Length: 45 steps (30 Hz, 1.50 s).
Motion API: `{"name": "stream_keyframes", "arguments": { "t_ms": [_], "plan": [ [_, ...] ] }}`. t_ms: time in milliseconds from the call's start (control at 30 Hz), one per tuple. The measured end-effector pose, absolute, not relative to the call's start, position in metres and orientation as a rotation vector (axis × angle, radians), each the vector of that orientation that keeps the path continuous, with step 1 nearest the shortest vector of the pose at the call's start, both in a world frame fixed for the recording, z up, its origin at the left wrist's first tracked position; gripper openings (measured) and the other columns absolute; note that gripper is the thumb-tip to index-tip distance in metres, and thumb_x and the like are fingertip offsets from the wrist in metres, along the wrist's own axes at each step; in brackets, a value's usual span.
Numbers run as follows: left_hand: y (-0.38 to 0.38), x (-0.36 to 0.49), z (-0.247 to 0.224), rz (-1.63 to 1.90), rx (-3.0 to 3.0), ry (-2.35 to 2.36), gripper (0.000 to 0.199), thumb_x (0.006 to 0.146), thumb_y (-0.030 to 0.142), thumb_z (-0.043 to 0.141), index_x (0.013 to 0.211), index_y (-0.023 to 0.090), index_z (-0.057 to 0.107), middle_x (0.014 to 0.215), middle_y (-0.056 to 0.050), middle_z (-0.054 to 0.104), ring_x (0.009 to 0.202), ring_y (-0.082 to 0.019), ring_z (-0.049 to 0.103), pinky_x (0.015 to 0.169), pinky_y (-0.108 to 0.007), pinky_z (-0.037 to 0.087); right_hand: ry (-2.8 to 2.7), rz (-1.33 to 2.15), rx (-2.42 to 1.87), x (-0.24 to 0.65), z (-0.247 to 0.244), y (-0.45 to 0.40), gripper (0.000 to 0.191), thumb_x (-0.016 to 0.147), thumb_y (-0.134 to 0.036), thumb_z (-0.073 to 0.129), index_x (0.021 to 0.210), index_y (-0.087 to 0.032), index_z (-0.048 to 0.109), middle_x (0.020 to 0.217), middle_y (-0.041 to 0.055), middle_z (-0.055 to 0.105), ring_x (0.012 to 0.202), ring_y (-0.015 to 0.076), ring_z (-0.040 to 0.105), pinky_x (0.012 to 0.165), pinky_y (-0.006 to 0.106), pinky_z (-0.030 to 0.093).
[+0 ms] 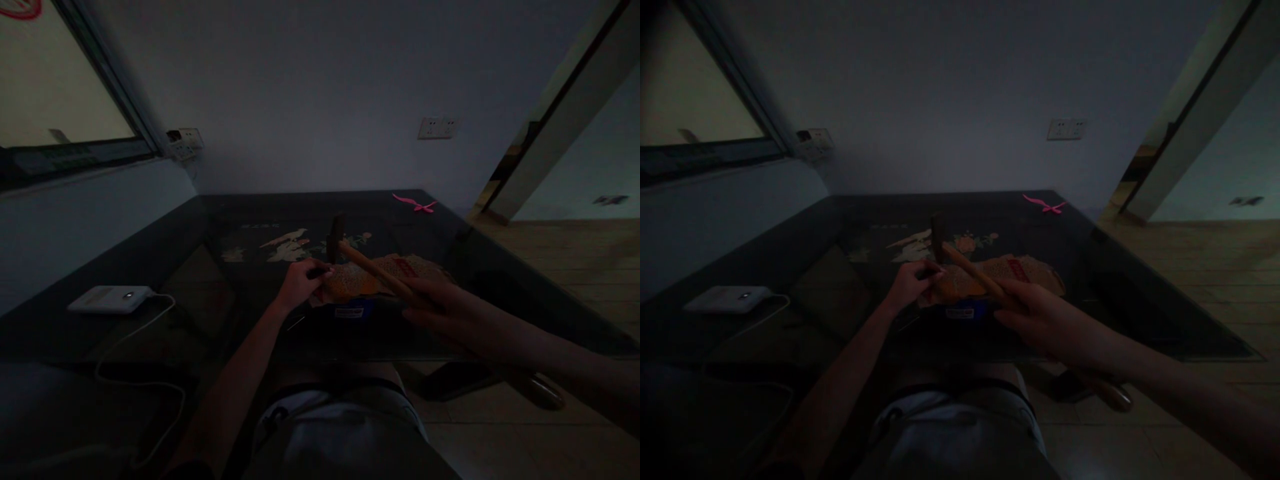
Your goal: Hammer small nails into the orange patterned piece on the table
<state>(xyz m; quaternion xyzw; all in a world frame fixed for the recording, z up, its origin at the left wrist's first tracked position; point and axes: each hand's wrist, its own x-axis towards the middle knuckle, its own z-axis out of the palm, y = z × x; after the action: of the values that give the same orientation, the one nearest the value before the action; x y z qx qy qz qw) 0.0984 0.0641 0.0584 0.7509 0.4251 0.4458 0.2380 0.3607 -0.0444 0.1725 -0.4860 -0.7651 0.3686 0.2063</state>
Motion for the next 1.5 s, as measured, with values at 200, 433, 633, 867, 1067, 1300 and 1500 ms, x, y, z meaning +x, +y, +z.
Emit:
{"name": "stream_keyframes", "arguments": {
  "t_ms": [200, 433, 633, 867, 1067, 1300, 1500],
  "plan": [
    [0.066, 0.098, 0.059, 1.217, 2.049, 1.175, 0.013, 0.076, 0.029, 0.065, 0.08, 0.018, 0.069, 0.085, -0.004, 0.073, 0.08, -0.02, 0.069, 0.076, -0.031, 0.053, -2.113, 0.959, -1.331, 0.364, 0.178, -0.048, 0.054, 0.079, -0.039, 0.06, 0.13, -0.025, 0.057, 0.093, 0.004, 0.071, 0.081, 0.0248, 0.066, 0.066, 0.031, 0.055],
    [0.063, 0.097, 0.062, 1.202, 2.068, 1.173, 0.009, 0.076, 0.025, 0.066, 0.079, 0.017, 0.07, 0.084, -0.005, 0.072, 0.079, -0.019, 0.068, 0.075, -0.03, 0.053, -2.058, 1.085, -1.377, 0.365, 0.173, -0.05, 0.045, 0.08, -0.038, 0.06, 0.123, -0.026, 0.062, 0.074, 0.0027, 0.069, 0.064, 0.0197, 0.063, 0.052, 0.026, 0.052],
    [0.068, 0.095, 0.054, 1.259, 2.037, 1.183, 0.013, 0.075, 0.027, 0.068, 0.08, 0.016, 0.069, 0.083, -0.006, 0.069, 0.08, -0.018, 0.065, 0.076, -0.029, 0.052, -2.095, 1.114, -1.362, 0.359, 0.177, -0.05, 0.046, 0.085, -0.037, 0.054, 0.128, -0.021, 0.057, 0.101, 0.0048, 0.069, 0.079, 0.0188, 0.065, 0.065, 0.026, 0.054],
    [0.068, 0.095, 0.053, 1.201, 1.984, 1.201, 0.015, 0.073, 0.028, 0.068, 0.081, 0.016, 0.069, 0.084, -0.005, 0.07, 0.08, -0.02, 0.066, 0.074, -0.031, 0.052, -2.16, 1.132, -1.361, 0.358, 0.17, -0.047, 0.041, 0.083, -0.03, 0.055, 0.122, -0.018, 0.061, 0.097, 0.0055, 0.069, 0.082, 0.0205, 0.065, 0.066, 0.027, 0.053],
    [0.068, 0.096, 0.053, 1.204, 1.96, 1.151, 0.016, 0.075, 0.031, 0.067, 0.08, 0.016, 0.068, 0.085, -0.006, 0.071, 0.082, -0.02, 0.066, 0.079, -0.033, 0.052, -2.129, 1.056, -1.359, 0.36, 0.173, -0.048, 0.045, 0.086, -0.036, 0.053, 0.127, -0.02, 0.057, 0.098, 0.0046, 0.069, 0.079, 0.019, 0.065, 0.064, 0.026, 0.053],
    [0.07, 0.094, 0.05, 1.204, 1.986, 1.148, 0.014, 0.073, 0.029, 0.069, 0.078, 0.015, 0.069, 0.086, -0.007, 0.07, 0.081, -0.02, 0.066, 0.076, -0.032, 0.052, -2.176, 1.06, -1.359, 0.357, 0.171, -0.045, 0.044, 0.083, -0.031, 0.053, 0.125, -0.019, 0.06, 0.101, 0.0061, 0.07, 0.085, 0.0222, 0.065, 0.07, 0.03, 0.054],
    [0.07, 0.095, 0.048, 1.225, 1.933, 1.106, 0.015, 0.074, 0.028, 0.068, 0.082, 0.015, 0.068, 0.086, -0.007, 0.07, 0.082, -0.02, 0.066, 0.076, -0.033, 0.053, -2.144, 1.049, -1.346, 0.36, 0.171, -0.045, 0.047, 0.084, -0.032, 0.053, 0.129, -0.02, 0.056, 0.101, 0.0063, 0.069, 0.082, 0.0215, 0.066, 0.068, 0.029, 0.054]
  ]
}}
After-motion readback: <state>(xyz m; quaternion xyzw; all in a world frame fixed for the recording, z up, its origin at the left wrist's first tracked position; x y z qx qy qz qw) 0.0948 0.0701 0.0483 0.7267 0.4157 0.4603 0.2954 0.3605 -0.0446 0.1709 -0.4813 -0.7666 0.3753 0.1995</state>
